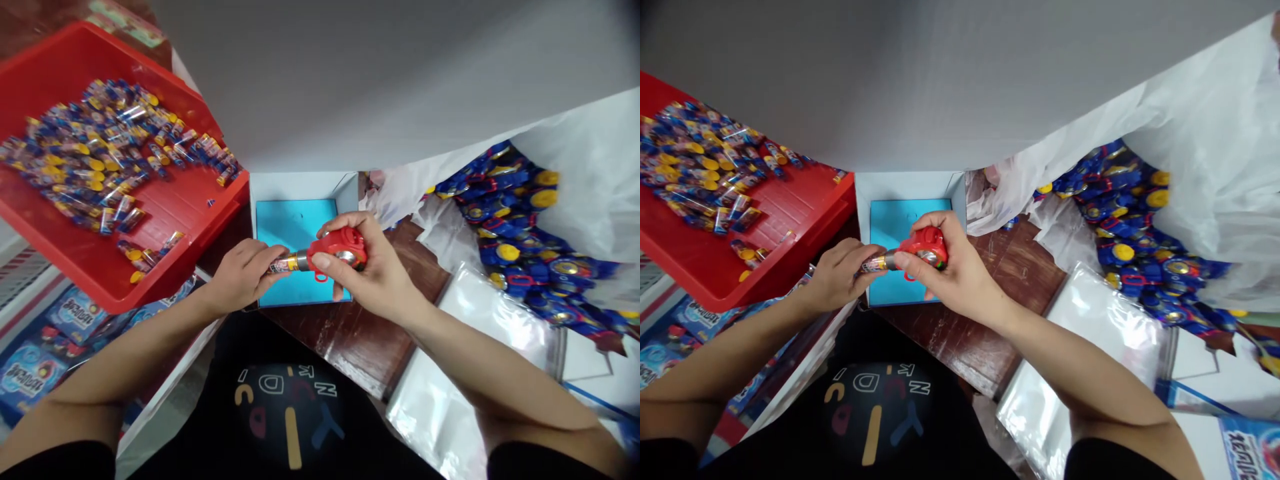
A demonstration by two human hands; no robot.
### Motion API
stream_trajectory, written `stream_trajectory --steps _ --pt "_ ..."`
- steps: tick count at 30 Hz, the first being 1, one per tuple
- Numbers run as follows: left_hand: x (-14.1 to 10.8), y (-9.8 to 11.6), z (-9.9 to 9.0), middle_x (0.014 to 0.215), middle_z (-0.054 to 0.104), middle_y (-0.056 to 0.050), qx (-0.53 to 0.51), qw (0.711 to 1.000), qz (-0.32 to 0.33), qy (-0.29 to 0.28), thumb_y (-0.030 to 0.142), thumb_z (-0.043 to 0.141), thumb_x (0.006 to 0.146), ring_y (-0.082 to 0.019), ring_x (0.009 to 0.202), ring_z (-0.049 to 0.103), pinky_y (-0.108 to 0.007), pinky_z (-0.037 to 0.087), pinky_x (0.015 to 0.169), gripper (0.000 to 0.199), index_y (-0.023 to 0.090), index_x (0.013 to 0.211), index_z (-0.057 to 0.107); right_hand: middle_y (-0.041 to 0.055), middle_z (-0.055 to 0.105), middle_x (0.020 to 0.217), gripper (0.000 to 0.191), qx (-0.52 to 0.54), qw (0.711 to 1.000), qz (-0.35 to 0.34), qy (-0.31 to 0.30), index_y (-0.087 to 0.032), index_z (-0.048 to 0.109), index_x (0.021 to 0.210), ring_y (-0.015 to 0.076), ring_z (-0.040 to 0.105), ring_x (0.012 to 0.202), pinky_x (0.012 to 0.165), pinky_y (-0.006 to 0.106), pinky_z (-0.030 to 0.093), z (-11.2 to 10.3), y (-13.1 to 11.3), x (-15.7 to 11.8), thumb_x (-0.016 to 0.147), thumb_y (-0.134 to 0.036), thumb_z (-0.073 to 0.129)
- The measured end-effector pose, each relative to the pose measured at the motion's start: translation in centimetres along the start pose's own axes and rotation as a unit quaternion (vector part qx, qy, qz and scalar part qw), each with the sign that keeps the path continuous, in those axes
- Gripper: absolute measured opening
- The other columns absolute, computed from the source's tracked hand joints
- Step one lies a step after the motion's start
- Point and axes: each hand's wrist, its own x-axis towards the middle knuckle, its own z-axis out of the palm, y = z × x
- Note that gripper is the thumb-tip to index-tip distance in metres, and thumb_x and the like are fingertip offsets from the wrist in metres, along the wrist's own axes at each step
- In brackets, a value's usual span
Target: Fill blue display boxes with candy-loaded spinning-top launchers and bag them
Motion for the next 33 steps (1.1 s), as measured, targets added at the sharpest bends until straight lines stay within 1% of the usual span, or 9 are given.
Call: stream_trajectory --steps 2,5,8,12,18,21,25,28,33 --pt "-0.4 -0.1 0.1 0.115 0.076 -0.017 0.078 0.997 -0.002 0.025 0.051 0.057 0.11 -0.026 0.102 0.073 -0.039 0.06 0.091 0.05 0.012 0.142 0.059 0.0004 0.067 0.108 0.047 -0.011 0.999 -0.027 -0.016 -0.03 0.047 0.125 0.0121 0.065 0.066 0.049 0.028 0.055 -0.9 0.7 1.0 0.096 -0.048 0.08" --pt "-1.2 1.5 0.5 0.149 0.059 -0.029 0.138 0.988 -0.008 0.062 0.07 0.069 0.096 -0.04 0.143 0.057 -0.053 0.048 0.12 0.093 0.007 0.159 0.045 0.0055 0.066 0.115 0.049 -0.16 0.97 -0.185 0.006 -0.027 0.054 0.123 0.0204 0.07 0.095 0.082 0.038 0.063 -3.2 2.0 4.3 0.091 -0.048 0.085" --pt "-1.9 4.1 3.1 0.169 0.046 -0.018 0.095 0.989 0.052 -0.101 0.07 0.069 0.097 -0.037 0.159 0.041 -0.057 0.029 0.136 0.088 0.017 0.163 0.046 0.011 0.065 0.123 0.044 -0.302 0.909 -0.285 -0.04 -0.025 0.059 0.124 0.0274 0.065 0.117 0.101 0.044 0.057 -4.3 3.4 8.6 0.094 -0.051 0.08" --pt "-2.4 6.3 8.0 0.179 0.033 -0.003 0.057 0.952 0.013 -0.3 0.046 0.065 0.106 -0.041 0.164 0.032 -0.084 0.016 0.13 0.065 0.032 0.167 0.045 0.012 0.06 0.141 0.037 -0.436 0.855 -0.223 -0.17 -0.023 0.058 0.135 0.0232 0.067 0.107 0.078 0.033 0.053 -2.9 4.0 13.1 0.104 -0.042 0.066" --pt "-2.5 6.9 10.2 0.182 0.023 0.001 0.051 0.941 -0.056 -0.33 0.029 0.044 0.113 -0.043 0.168 0.02 -0.096 0.015 0.121 0.059 0.04 0.17 0.037 0.011 0.063 0.14 0.042 -0.545 0.756 -0.21 -0.294 -0.021 0.059 0.138 0.0243 0.069 0.108 0.076 0.031 0.047 0.1 1.9 16.2 0.1 -0.031 0.074" --pt "-2.0 7.2 9.8 0.181 0.025 0.001 0.064 0.939 -0.075 -0.329 0.03 0.046 0.113 -0.042 0.168 0.023 -0.091 0.02 0.124 0.056 0.04 0.169 0.041 0.0145 0.061 0.15 0.055 -0.586 0.733 -0.202 -0.279 -0.019 0.053 0.148 0.0303 0.071 0.115 0.077 0.034 0.05 1.3 1.5 16.3 0.098 -0.029 0.076" --pt "-1.4 7.6 9.6 0.18 0.028 0.002 0.078 0.939 -0.09 -0.323 0.032 0.046 0.114 -0.04 0.167 0.028 -0.092 0.022 0.122 0.055 0.04 0.168 0.041 0.0139 0.055 0.162 0.045 -0.586 0.756 -0.219 -0.191 -0.022 0.05 0.155 0.0323 0.069 0.129 0.084 0.038 0.056 2.8 1.9 14.8 0.111 -0.02 0.051" --pt "-1.6 7.9 9.4 0.178 0.032 0.0 0.11 0.938 -0.119 -0.307 0.04 0.052 0.112 -0.041 0.165 0.031 -0.095 0.022 0.118 0.057 0.042 0.168 0.041 0.0135 0.049 0.169 0.048 -0.525 0.801 -0.223 -0.184 -0.022 0.052 0.157 0.0308 0.064 0.138 0.096 0.041 0.059 1.8 1.7 13.6 0.109 -0.024 0.058" --pt "-2.8 7.3 9.4 0.173 0.043 -0.005 0.154 0.946 -0.109 -0.265 0.054 0.066 0.104 -0.04 0.159 0.042 -0.085 0.017 0.127 0.066 0.045 0.165 0.043 0.0091 0.08 0.111 0.023 -0.261 0.906 -0.307 -0.128 -0.015 0.071 0.107 0.0172 0.074 0.107 0.098 0.031 0.058 -8.8 1.7 11.5 0.11 -0.028 0.053"
